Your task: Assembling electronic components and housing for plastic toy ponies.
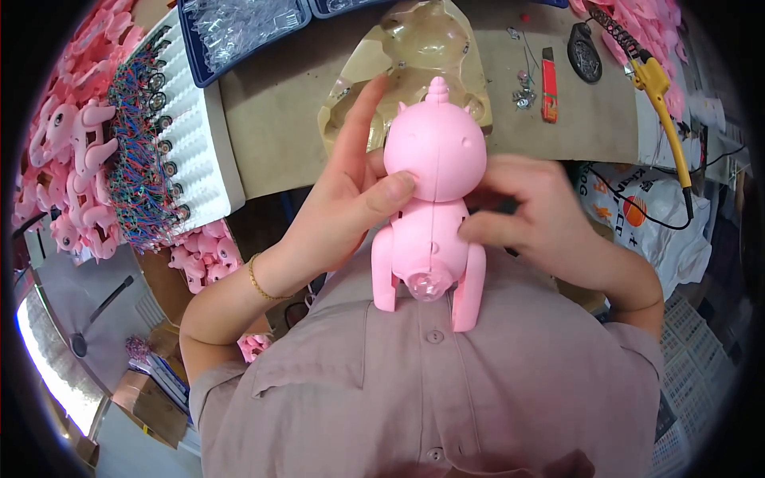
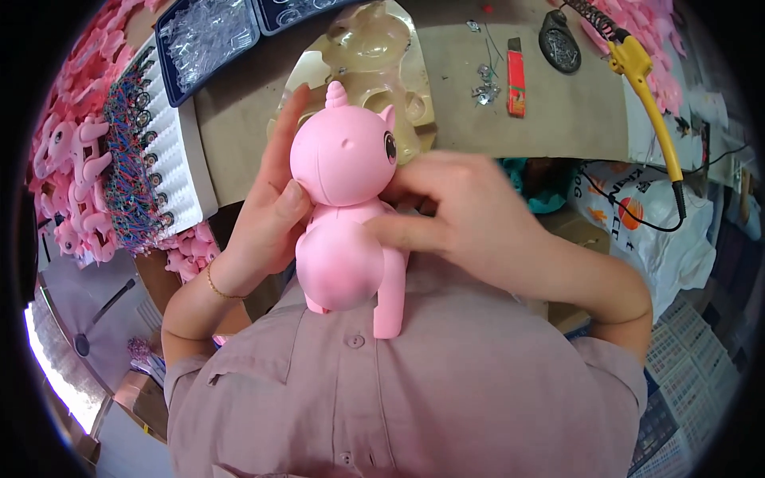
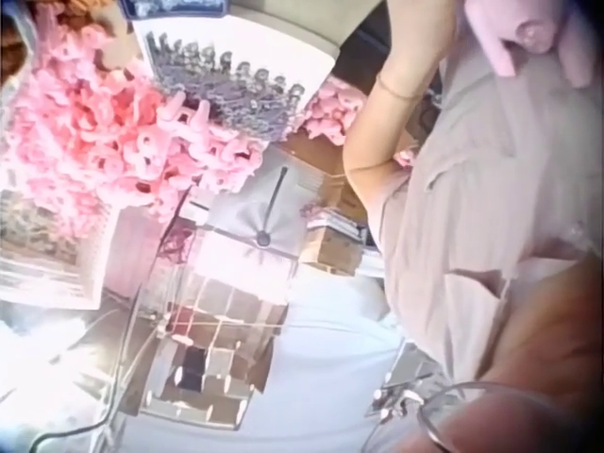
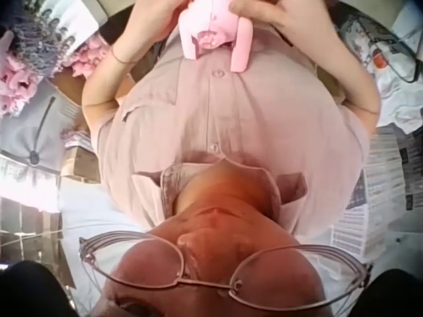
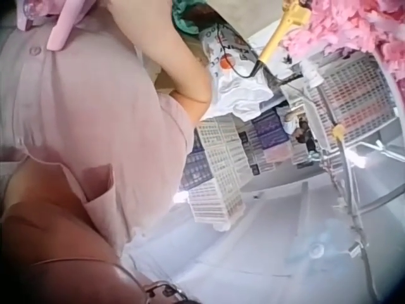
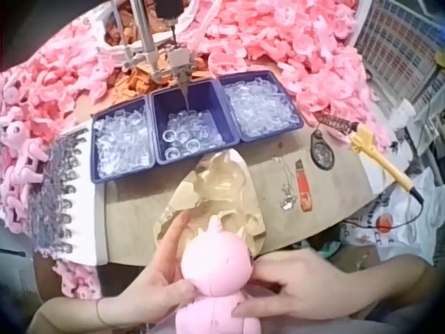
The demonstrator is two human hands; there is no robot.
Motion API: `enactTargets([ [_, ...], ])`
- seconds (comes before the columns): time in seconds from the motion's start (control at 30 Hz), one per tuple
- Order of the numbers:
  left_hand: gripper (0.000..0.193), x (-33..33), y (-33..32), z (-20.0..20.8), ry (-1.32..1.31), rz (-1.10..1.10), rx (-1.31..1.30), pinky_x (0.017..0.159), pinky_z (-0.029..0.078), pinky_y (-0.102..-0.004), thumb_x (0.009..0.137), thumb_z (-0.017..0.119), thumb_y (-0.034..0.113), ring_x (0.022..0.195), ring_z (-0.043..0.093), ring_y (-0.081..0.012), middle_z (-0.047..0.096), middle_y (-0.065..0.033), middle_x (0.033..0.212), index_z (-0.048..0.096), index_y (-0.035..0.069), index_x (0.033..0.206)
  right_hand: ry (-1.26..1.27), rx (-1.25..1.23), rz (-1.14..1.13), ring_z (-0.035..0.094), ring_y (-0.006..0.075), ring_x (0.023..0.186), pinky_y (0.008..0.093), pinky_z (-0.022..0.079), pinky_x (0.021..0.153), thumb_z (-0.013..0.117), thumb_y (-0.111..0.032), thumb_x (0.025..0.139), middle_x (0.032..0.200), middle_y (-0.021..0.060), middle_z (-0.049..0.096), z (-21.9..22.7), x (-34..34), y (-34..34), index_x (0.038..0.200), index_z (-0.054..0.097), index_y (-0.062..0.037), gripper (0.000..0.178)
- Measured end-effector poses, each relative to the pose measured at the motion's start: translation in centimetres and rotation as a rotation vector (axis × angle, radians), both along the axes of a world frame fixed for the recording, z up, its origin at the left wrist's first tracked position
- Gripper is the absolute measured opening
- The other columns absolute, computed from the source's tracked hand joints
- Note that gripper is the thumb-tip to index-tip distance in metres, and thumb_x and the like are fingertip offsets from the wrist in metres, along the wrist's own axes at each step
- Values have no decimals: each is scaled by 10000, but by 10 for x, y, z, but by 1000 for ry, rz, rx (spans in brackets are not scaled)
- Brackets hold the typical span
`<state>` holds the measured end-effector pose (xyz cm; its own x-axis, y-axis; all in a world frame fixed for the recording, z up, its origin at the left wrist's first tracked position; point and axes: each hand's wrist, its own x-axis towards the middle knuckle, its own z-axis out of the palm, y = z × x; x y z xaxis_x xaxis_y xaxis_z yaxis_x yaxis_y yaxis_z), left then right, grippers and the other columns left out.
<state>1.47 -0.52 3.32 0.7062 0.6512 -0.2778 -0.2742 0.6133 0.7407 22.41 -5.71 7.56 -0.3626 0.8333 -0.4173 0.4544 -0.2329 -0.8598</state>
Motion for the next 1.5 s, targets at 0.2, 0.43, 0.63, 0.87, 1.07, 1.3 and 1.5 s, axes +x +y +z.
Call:
enactTargets([
  [0.2,794,1,6,0,-20,-171,92,971,437,-339,854,671,167,1119,551,-193,444,-146,1345,182,85,1474,-7,464,-133,509,250,1176,340,409,959,759,-219,725,1273,159,516,2,7,10,1254,496,12,634],
  [0.43,796,-5,5,1,-21,-237,106,945,455,-297,844,664,57,1123,545,-163,483,-142,1303,182,91,1477,-9,514,108,447,330,1257,374,349,1032,730,-250,755,1358,191,458,-6,11,8,1357,399,18,737],
  [0.63,742,-6,-3,8,18,-167,64,908,477,-276,859,644,48,1074,576,-151,515,-145,1261,216,88,1464,-46,494,137,544,300,1128,357,413,951,714,-306,780,1260,190,516,-4,5,5,1346,404,26,726],
  [0.87,762,-6,-5,3,52,-213,60,965,436,-321,855,664,132,1168,503,-186,448,-130,1321,205,62,1459,-41,465,98,567,280,1079,331,442,906,733,-323,764,1226,186,533,-9,6,3,1343,408,17,746],
  [1.07,838,-4,20,35,87,-194,120,1023,396,-370,820,695,183,1249,445,-224,424,-132,1363,173,55,1463,81,479,136,501,235,1178,332,400,977,717,-334,786,1314,166,474,-2,17,27,1390,332,22,800],
  [1.3,853,-23,50,12,115,-307,232,990,398,-339,678,780,187,1142,509,-184,544,-119,1215,330,-5,1377,321,633,-11,446,293,1235,374,339,1034,721,-411,776,1359,242,413,8,11,50,1398,295,42,880],
  [1.5,903,-20,44,-21,-384,-706,-40,966,418,-306,534,877,201,1121,512,-161,545,-86,1233,454,1,1306,435,750,126,419,310,1264,393,321,1046,730,-441,751,1378,251,393,13,1,58,1388,309,48,906],
])
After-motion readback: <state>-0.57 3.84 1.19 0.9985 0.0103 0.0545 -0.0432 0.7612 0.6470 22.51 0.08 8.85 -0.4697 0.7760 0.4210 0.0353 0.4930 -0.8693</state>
